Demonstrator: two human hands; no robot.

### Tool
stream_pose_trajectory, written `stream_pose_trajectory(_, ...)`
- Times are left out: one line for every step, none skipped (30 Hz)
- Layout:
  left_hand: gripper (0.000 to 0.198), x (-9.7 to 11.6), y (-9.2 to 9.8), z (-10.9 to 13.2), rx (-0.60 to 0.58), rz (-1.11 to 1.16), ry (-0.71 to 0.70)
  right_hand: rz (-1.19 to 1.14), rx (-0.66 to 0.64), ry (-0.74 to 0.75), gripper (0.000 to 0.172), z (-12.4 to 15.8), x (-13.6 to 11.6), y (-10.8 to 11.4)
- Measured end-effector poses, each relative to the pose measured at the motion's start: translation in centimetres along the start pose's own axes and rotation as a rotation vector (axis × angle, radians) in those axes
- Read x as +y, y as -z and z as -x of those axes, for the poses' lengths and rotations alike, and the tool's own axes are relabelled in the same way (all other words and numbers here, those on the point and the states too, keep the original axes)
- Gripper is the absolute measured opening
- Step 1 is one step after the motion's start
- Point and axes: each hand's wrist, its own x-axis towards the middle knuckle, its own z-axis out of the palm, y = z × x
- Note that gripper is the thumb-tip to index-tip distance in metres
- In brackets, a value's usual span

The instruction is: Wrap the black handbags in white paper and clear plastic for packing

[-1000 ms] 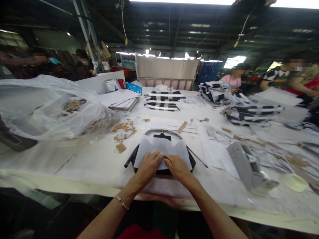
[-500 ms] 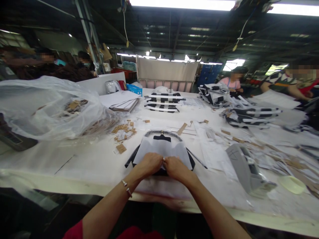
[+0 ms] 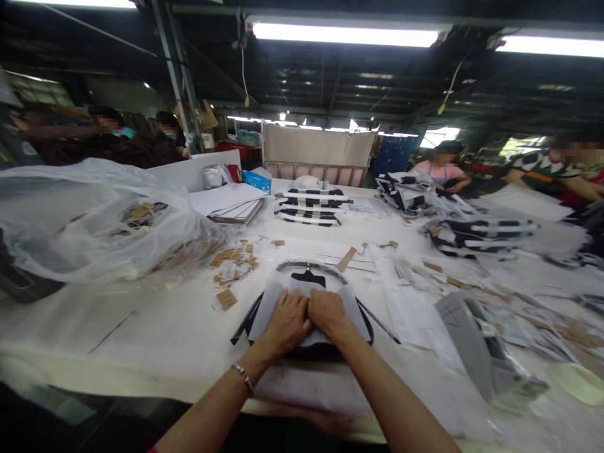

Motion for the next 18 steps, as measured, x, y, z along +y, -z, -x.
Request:
stream_pose_trajectory(0.041, -0.1, -0.3, 0.0, 0.027, 0.007, 0.009, -0.002, 0.041, -0.031, 0.038, 0.4, 0.2, -0.5)
stream_pose_trajectory(0.045, -0.3, -0.6, -0.2, 0.027, 0.025, 0.029, -0.014, 0.095, -0.051, 0.04, 0.8, 0.5, -1.1)
stream_pose_trajectory(0.046, -0.6, -0.8, -0.3, -0.002, 0.052, 0.059, -0.036, 0.161, -0.054, 0.039, 1.0, 0.8, -1.6)
stream_pose_trajectory(0.045, -0.9, -0.8, -0.6, -0.049, 0.08, 0.097, -0.066, 0.228, -0.038, 0.036, 1.1, 1.1, -2.1)
stream_pose_trajectory(0.042, -1.2, -0.7, -0.8, -0.098, 0.104, 0.135, -0.1, 0.287, -0.006, 0.033, 1.1, 1.4, -2.6)
stream_pose_trajectory(0.04, -1.6, -0.5, -1.0, -0.14, 0.12, 0.165, -0.136, 0.327, 0.034, 0.03, 1.0, 1.7, -3.0)
stream_pose_trajectory(0.041, -1.9, -0.2, -1.1, -0.173, 0.124, 0.183, -0.168, 0.336, 0.077, 0.029, 0.9, 1.9, -3.3)
stream_pose_trajectory(0.044, -2.3, 0.1, -1.3, -0.2, 0.119, 0.184, -0.19, 0.316, 0.113, 0.029, 0.7, 2.0, -3.5)
stream_pose_trajectory(0.045, -2.5, 0.4, -1.6, -0.226, 0.108, 0.173, -0.204, 0.288, 0.139, 0.03, 0.5, 2.1, -3.7)
stream_pose_trajectory(0.045, -2.7, 0.7, -2.0, -0.263, 0.098, 0.155, -0.21, 0.26, 0.157, 0.031, 0.3, 2.2, -3.7)
stream_pose_trajectory(0.044, -2.9, 0.9, -2.5, -0.31, 0.089, 0.132, -0.211, 0.24, 0.163, 0.031, 0.2, 2.2, -3.7)
stream_pose_trajectory(0.044, -3.0, 1.1, -3.2, -0.363, 0.081, 0.105, -0.205, 0.228, 0.165, 0.032, 0.2, 2.1, -3.7)
stream_pose_trajectory(0.043, -3.1, 1.2, -4.1, -0.419, 0.074, 0.079, -0.196, 0.223, 0.163, 0.032, 0.2, 2.1, -3.7)
stream_pose_trajectory(0.042, -3.2, 1.4, -5.1, -0.471, 0.066, 0.058, -0.188, 0.223, 0.16, 0.033, 0.2, 2.1, -3.7)
stream_pose_trajectory(0.037, -3.3, 1.5, -6.1, -0.511, 0.056, 0.044, -0.183, 0.219, 0.16, 0.034, 0.2, 2.1, -3.7)
stream_pose_trajectory(0.03, -3.3, 1.6, -7.0, -0.532, 0.04, 0.041, -0.18, 0.214, 0.158, 0.035, 0.1, 2.1, -3.8)
stream_pose_trajectory(0.023, -3.3, 1.6, -7.6, -0.53, 0.018, 0.05, -0.18, 0.207, 0.157, 0.036, 0.1, 2.1, -3.9)
stream_pose_trajectory(0.016, -3.2, 1.6, -8.0, -0.504, -0.011, 0.068, -0.181, 0.2, 0.154, 0.037, 0.0, 2.1, -4.0)
